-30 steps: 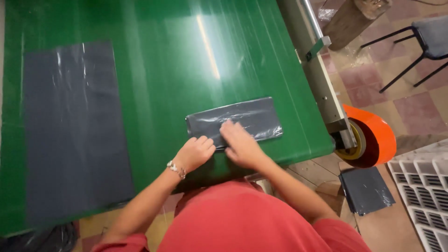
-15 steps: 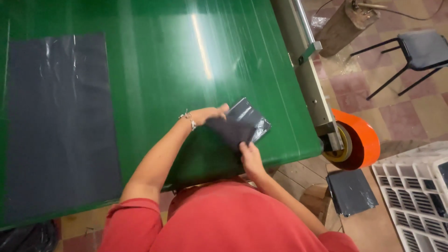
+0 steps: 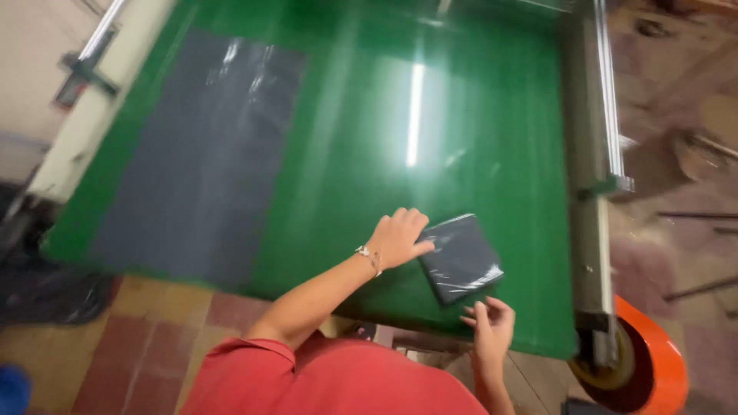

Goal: Folding and stacking plastic bags as they are produced by a machine on a conveyor belt.

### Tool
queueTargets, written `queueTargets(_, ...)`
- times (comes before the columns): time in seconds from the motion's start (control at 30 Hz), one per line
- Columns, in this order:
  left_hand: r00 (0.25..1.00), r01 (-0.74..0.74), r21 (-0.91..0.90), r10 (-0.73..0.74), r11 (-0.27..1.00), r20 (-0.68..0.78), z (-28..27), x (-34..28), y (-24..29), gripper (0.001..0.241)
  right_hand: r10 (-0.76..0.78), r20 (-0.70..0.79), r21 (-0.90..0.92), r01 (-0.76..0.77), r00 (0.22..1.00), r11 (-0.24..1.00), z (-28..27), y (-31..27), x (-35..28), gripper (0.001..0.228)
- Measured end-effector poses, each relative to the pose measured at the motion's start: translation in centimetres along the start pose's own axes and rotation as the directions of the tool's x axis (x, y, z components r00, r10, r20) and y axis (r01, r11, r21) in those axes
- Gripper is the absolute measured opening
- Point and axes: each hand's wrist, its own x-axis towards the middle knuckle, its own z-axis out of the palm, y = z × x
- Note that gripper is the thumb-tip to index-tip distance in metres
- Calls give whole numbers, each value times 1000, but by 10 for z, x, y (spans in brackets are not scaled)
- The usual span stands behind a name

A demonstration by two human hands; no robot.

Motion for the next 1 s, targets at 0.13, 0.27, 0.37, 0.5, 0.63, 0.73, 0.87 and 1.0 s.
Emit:
queueTargets(0.13, 940, -271, 62, 278, 961, -198, -63, -108, -52, 61, -571, 216, -563, 579, 792, 589, 54, 27, -16, 29)
queueTargets(0.27, 992, -99, 300, 118, 949, -46, -105, -218, -139, 90, -449, 832, -246, 942, 327, 230, 185, 46, -28, 65)
queueTargets(0.37, 999, 14, 417, 4, 909, -42, -137, -280, -211, 100, -330, 941, -50, 997, 68, 64, 286, 65, -49, 86)
queueTargets(0.5, 987, 153, 478, -110, 865, -117, -160, -328, -283, 101, -198, 980, 15, 1000, -14, 6, 375, 67, -53, 91)
queueTargets(0.63, 973, 211, 435, -144, 875, -182, -160, -345, -341, 79, -70, 996, -63, 992, 56, -109, 414, 73, -33, 76)
queueTargets(0.73, 971, 182, 353, -111, 918, -212, -164, -342, -360, 61, -147, 987, -69, 995, 58, -73, 425, 91, -14, 43)
queueTargets(0.87, 981, 140, 308, -89, 941, -171, -191, -339, -364, 71, -284, 936, -192, 977, 210, 92, 431, 92, -12, 21)
queueTargets(1.0, 995, 79, 339, -93, 938, 25, -216, -337, -395, 62, -367, 880, -279, 953, 303, 117, 420, 94, -16, 21)
